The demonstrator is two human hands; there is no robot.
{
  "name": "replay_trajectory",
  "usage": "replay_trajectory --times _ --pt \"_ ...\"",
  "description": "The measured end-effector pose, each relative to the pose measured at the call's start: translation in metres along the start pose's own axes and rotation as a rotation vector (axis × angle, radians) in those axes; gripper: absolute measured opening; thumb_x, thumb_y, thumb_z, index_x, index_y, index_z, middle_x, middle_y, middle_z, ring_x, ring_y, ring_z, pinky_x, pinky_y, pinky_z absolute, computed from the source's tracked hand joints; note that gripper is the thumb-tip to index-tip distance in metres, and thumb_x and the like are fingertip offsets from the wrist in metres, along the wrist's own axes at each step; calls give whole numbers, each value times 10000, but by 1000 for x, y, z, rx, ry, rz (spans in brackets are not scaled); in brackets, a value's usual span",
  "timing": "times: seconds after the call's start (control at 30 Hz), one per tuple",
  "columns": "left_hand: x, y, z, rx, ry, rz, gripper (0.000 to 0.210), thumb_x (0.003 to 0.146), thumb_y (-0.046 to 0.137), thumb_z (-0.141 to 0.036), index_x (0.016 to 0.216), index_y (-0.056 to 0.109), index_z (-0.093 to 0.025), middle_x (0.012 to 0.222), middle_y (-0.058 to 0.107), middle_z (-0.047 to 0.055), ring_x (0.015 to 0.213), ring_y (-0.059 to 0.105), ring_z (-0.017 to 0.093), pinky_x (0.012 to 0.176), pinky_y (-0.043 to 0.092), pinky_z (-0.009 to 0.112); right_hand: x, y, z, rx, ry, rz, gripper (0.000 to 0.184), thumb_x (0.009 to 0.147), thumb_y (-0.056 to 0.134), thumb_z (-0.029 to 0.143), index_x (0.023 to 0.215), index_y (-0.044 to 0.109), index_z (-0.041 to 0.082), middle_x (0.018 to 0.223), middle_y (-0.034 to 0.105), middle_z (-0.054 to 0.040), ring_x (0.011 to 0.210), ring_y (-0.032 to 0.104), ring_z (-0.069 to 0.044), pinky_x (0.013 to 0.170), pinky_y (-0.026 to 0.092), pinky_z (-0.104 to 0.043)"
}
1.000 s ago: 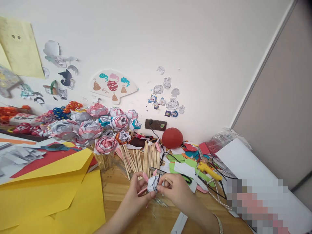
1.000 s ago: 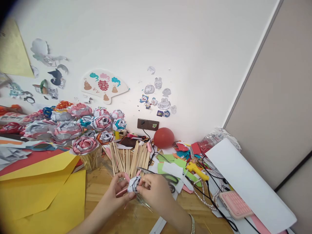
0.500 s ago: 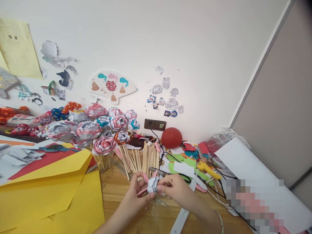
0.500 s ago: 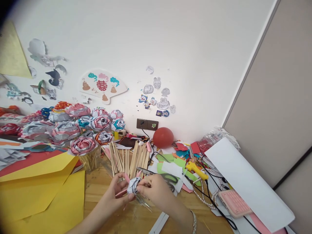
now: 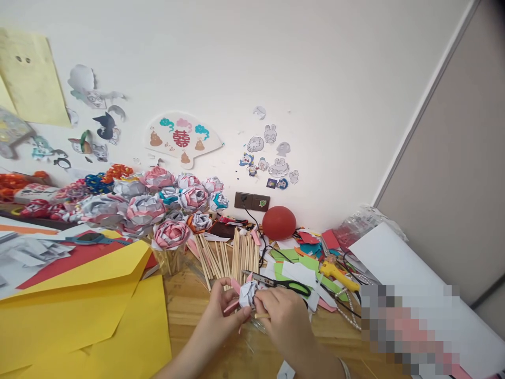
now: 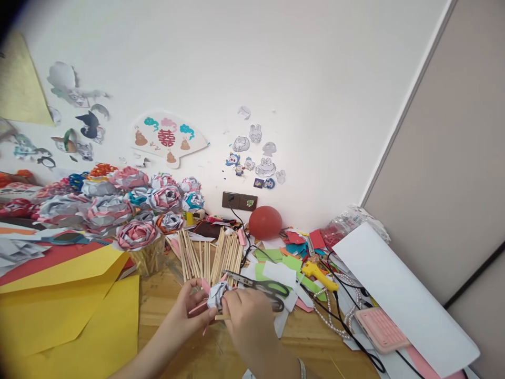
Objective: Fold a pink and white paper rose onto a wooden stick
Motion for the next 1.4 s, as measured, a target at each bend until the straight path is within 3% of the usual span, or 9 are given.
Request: replay_trajectory --times 0.13,0.37,0.47,0.67,0.93,1.07,1.2,1.3,1.4 --pt "0 -1 4 -6 -27 -26 442 641 707 -297 801 298 -249 691 594 -75 596 597 116 409 397 151 1 -2 0 5 -29 -41 266 819 374 148 609 534 180 520 555 1 472 488 -135 480 257 -252" --pt "1 1 9 16 7 -40 400 647 682 -205 779 307 -248 677 608 -70 632 600 124 403 380 140 -4 2 8 -201 -149 -125 321 816 372 106 521 481 171 467 488 -10 453 441 -142 479 217 -269" --pt "2 0 9 -5 3 -50 428 638 698 -247 765 290 -251 654 592 -78 571 589 118 379 375 145 -1 4 0 -24 -17 20 226 764 422 121 571 530 166 515 535 -8 489 467 -136 488 244 -248" --pt "1 0 11 -20 -32 -4 465 624 729 -277 778 291 -244 720 596 -61 579 591 106 435 432 170 4 7 -23 455 456 421 121 702 516 153 616 600 175 524 532 42 491 440 -92 455 271 -180" --pt "1 2 10 0 22 47 450 640 720 -243 773 291 -254 723 596 -48 626 577 124 362 402 136 9 -1 -19 570 620 478 52 631 596 119 604 608 162 551 552 45 520 470 -89 483 303 -167" --pt "0 2 8 -24 34 67 457 630 735 -259 769 299 -254 761 614 -39 653 592 126 388 416 140 9 -1 -21 572 613 475 47 630 605 117 605 610 156 558 555 41 528 470 -90 482 302 -169" --pt "-1 3 1 -88 -45 78 492 585 766 -331 796 330 -246 771 646 -27 665 644 149 518 480 210 10 -5 -24 690 541 537 83 716 591 208 755 650 167 590 583 28 528 481 -97 474 322 -172" --pt "-1 3 -3 -99 -109 88 534 566 775 -358 882 359 -247 793 675 3 647 676 190 513 472 231 18 -20 -28 583 371 466 130 786 538 216 823 659 190 705 642 3 606 532 -119 537 356 -192" --pt "0 3 -2 -146 -122 157 559 565 777 -366 943 386 -235 724 698 15 633 685 214 558 488 273 22 -30 -24 469 99 433 140 813 521 188 819 660 209 777 657 1 692 562 -126 623 371 -200"
Point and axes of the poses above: each hand's wrist, its own x-axis towards the middle knuckle, its own y-axis out of the palm, z = x × y, the point moved 5 cm from there along x, towards the middle knuckle
